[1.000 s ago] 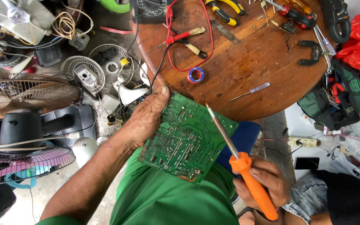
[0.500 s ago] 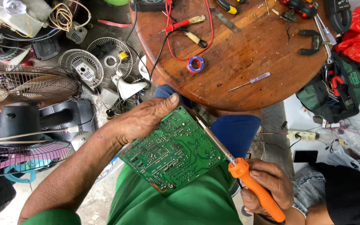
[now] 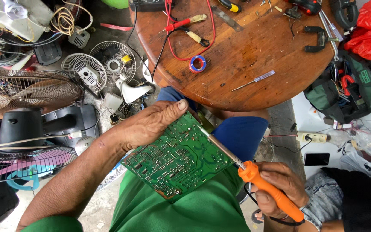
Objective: The person uses a soldering iron to apply solder to various points on a green circuit board. They hold the board with one hand and the tool with the other, working on a wooden table in a cluttered workshop.
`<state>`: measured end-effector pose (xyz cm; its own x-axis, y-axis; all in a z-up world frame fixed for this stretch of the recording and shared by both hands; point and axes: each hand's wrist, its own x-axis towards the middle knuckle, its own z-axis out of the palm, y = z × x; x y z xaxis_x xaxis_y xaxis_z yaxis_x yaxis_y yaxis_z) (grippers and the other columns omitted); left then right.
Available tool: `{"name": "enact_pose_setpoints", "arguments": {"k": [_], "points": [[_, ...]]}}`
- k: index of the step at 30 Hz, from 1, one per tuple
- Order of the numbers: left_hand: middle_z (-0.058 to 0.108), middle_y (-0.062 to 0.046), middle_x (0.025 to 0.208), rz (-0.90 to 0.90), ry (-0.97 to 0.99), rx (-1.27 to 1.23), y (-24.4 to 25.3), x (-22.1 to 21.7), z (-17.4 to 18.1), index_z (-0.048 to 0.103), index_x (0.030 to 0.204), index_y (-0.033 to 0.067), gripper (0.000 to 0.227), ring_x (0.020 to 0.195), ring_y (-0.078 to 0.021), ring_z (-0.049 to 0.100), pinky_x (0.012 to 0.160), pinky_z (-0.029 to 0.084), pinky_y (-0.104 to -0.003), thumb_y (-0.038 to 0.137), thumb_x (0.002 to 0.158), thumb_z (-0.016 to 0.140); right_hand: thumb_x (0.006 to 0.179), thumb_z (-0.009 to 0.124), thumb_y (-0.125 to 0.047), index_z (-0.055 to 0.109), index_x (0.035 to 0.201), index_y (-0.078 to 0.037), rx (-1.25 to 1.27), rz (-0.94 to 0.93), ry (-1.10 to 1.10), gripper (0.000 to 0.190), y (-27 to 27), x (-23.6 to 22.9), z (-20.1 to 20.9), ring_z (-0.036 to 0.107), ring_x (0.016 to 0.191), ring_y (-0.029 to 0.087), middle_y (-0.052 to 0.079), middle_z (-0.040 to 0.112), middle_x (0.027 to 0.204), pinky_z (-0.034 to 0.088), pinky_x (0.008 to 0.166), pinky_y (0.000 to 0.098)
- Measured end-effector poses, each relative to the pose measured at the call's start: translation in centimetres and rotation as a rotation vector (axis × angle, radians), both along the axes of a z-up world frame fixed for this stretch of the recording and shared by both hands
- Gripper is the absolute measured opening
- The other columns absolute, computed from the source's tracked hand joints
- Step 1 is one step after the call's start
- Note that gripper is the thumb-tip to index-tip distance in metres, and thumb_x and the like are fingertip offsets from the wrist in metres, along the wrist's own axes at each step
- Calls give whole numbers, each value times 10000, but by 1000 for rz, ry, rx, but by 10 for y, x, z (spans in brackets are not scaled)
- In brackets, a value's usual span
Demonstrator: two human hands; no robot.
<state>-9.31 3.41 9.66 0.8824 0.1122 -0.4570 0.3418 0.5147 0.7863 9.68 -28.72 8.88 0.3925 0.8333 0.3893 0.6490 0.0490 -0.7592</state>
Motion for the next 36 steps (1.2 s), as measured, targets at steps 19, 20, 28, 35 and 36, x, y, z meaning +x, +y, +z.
{"name": "enact_pose_setpoints", "arguments": {"k": [19, 20, 28, 35, 36], "points": [[753, -59, 781, -34, -3, -60, -5, 7, 3, 710, 853, 49, 538, 693, -151, 701, 631, 606, -323, 505, 997, 465, 931, 614, -331, 616, 1055, -44, 43, -31, 14, 313, 6, 10, 1, 726, 905, 221, 17, 715, 620, 656, 661, 242], [758, -64, 777, -29, -3, -58, -5, 7, 3, 724, 845, 41, 556, 686, -152, 703, 620, 603, -320, 505, 1000, 460, 910, 643, -339, 623, 1065, -43, 18, -50, 72, 335, -1, 11, -3, 734, 927, 249, 122, 712, 787, 677, 655, 253], [761, -86, 789, -15, 25, -125, -7, 9, 3, 716, 883, 32, 527, 673, -188, 719, 599, 617, -345, 491, 995, 483, 874, 646, -280, 628, 1052, -34, -32, -114, 238, 305, 10, 5, 8, 768, 618, 168, 291, 695, 973, 632, 508, 156], [752, -57, 793, -31, 35, -47, -8, 11, -1, 719, 880, 45, 539, 705, -155, 702, 634, 613, -329, 503, 998, 458, 857, 613, -310, 648, 977, -79, 3, -165, 115, 263, 11, 8, 0, 711, 843, 264, 91, 696, 720, 608, 706, 307], [762, -65, 810, -35, 35, -36, -7, 12, -2, 728, 892, 33, 557, 720, -157, 710, 653, 622, -327, 501, 1000, 446, 853, 604, -289, 642, 983, -84, 8, -170, 90, 246, 10, 9, -3, 705, 839, 270, 66, 702, 728, 602, 745, 333]]}}
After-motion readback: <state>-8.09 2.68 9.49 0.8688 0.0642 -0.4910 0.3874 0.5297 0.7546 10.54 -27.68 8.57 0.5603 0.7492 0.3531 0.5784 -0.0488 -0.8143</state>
